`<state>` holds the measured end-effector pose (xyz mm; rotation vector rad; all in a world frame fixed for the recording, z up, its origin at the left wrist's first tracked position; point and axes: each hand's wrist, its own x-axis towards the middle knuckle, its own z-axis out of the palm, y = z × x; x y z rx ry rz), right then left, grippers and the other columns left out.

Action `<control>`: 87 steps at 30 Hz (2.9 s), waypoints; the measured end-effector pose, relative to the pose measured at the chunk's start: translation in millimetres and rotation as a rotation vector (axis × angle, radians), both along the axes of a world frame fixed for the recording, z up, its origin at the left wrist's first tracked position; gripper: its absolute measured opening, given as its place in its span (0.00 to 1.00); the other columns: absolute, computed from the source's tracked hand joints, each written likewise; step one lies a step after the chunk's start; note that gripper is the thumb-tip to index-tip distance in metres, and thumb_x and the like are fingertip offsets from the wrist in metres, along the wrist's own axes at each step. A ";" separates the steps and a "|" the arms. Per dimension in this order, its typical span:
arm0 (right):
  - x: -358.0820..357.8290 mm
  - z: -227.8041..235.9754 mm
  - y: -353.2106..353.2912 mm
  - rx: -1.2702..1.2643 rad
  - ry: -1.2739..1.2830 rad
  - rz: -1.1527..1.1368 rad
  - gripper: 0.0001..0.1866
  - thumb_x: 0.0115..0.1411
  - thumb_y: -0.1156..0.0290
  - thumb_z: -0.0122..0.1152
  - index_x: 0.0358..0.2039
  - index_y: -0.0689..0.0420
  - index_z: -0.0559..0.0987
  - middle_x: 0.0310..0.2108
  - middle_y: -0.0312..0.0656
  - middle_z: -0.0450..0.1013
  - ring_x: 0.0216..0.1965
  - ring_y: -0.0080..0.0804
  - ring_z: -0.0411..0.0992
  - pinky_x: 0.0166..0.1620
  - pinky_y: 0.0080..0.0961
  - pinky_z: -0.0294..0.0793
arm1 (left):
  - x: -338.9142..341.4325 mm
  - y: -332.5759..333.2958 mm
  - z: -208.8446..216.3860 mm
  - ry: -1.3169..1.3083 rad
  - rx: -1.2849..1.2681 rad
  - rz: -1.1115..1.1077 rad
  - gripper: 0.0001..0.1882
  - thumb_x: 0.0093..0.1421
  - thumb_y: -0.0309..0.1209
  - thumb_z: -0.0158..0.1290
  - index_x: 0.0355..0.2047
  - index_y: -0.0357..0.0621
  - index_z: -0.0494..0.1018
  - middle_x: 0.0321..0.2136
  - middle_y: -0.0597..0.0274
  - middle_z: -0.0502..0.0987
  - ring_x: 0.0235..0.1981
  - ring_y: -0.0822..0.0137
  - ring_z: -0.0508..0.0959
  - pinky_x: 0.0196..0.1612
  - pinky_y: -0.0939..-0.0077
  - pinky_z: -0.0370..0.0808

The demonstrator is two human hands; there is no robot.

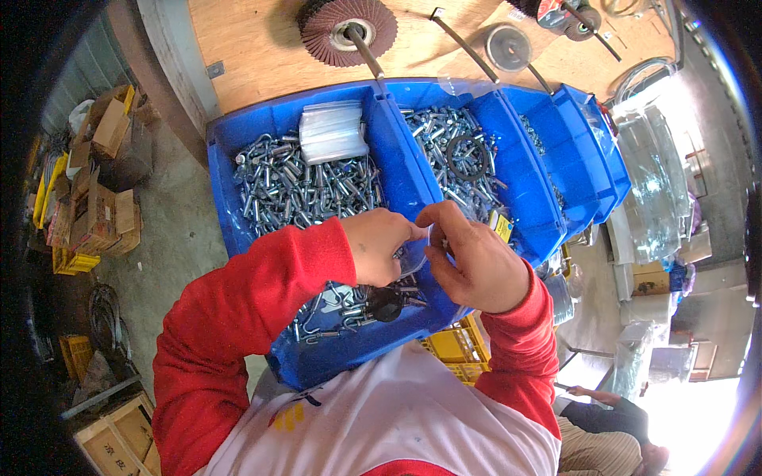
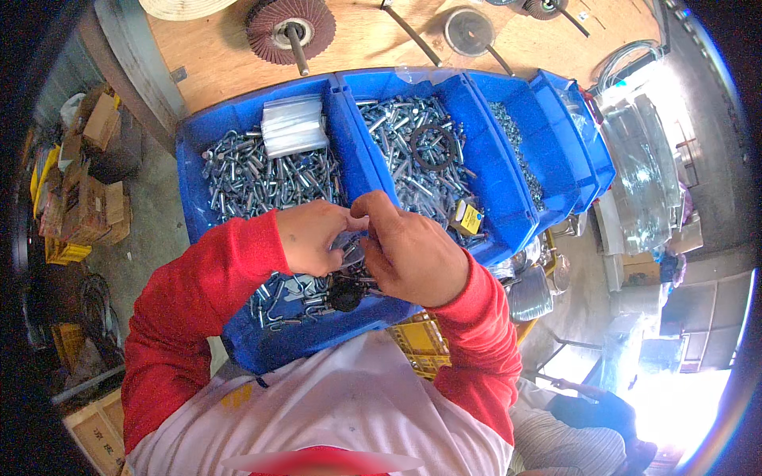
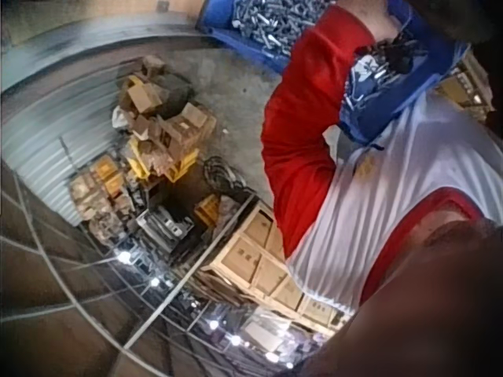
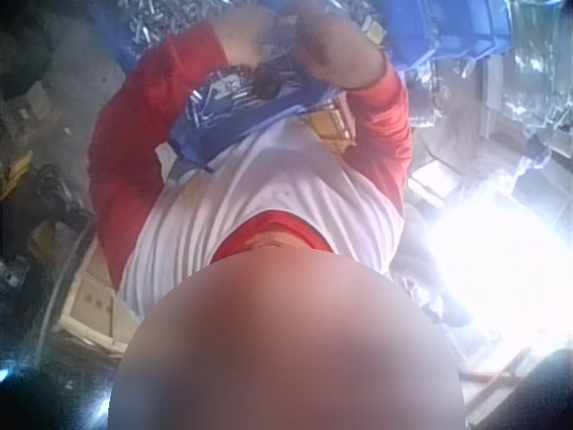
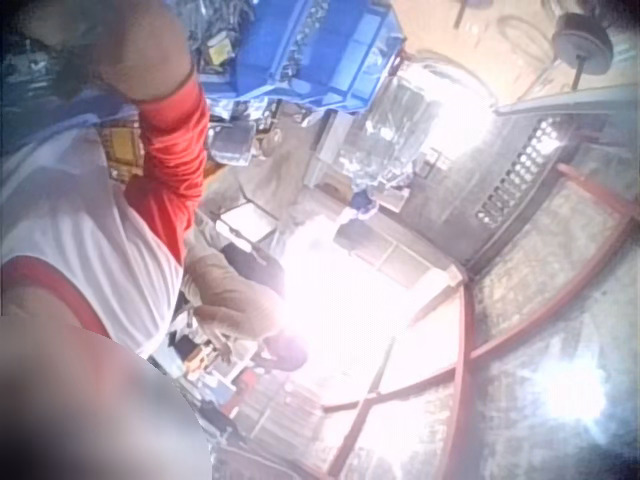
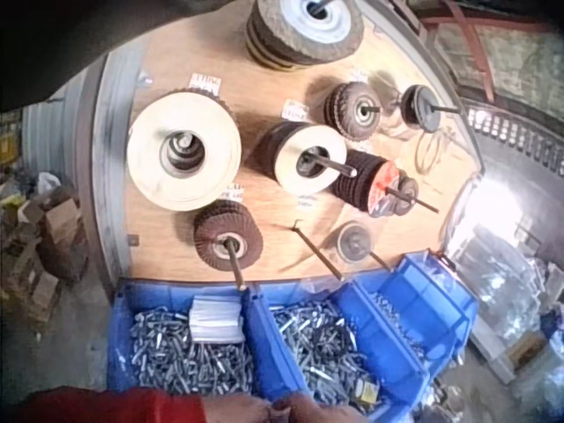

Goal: The person sorts metal fasteners from a blue bin into small clear plastic bags. They repeatedly pick fasteners, place them into bags, and set the filled bags aside on the workbench.

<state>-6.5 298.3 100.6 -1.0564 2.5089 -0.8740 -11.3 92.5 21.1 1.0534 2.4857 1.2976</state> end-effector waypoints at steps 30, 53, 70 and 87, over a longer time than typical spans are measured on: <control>-21.1 -71.3 20.7 -0.096 0.302 0.008 0.10 0.54 0.69 0.72 0.38 0.52 0.85 0.43 0.34 0.80 0.58 0.42 0.69 0.59 0.48 0.59 | 2.1 -24.4 0.2 0.099 -0.033 -0.137 0.28 0.47 0.18 0.50 0.51 0.40 0.80 0.44 0.41 0.81 0.44 0.43 0.82 0.50 0.56 0.79; 39.1 20.6 -21.8 -1.291 0.317 -0.322 0.05 0.69 0.76 0.61 0.37 0.62 0.73 0.29 0.38 0.73 0.27 0.20 0.69 0.32 0.18 0.68 | 76.5 -10.9 133.2 0.110 0.808 0.312 0.38 0.58 0.26 0.66 0.65 0.28 0.63 0.30 0.61 0.82 0.28 0.78 0.78 0.37 0.82 0.74; 47.0 29.8 -9.6 -1.149 0.471 -0.246 0.04 0.61 0.80 0.67 0.32 0.64 0.79 0.29 0.43 0.78 0.28 0.27 0.72 0.32 0.24 0.70 | 73.0 1.4 144.9 0.494 0.447 0.331 0.01 0.55 0.20 0.64 0.28 0.36 0.83 0.18 0.58 0.78 0.18 0.69 0.76 0.23 0.75 0.68; 42.0 27.2 4.1 -1.122 0.386 -0.152 0.05 0.52 0.83 0.73 0.28 0.64 0.83 0.26 0.45 0.80 0.24 0.32 0.75 0.29 0.26 0.70 | 70.6 -12.9 148.2 0.493 0.314 0.264 0.01 0.53 0.23 0.65 0.27 0.39 0.83 0.21 0.58 0.81 0.21 0.65 0.77 0.26 0.72 0.70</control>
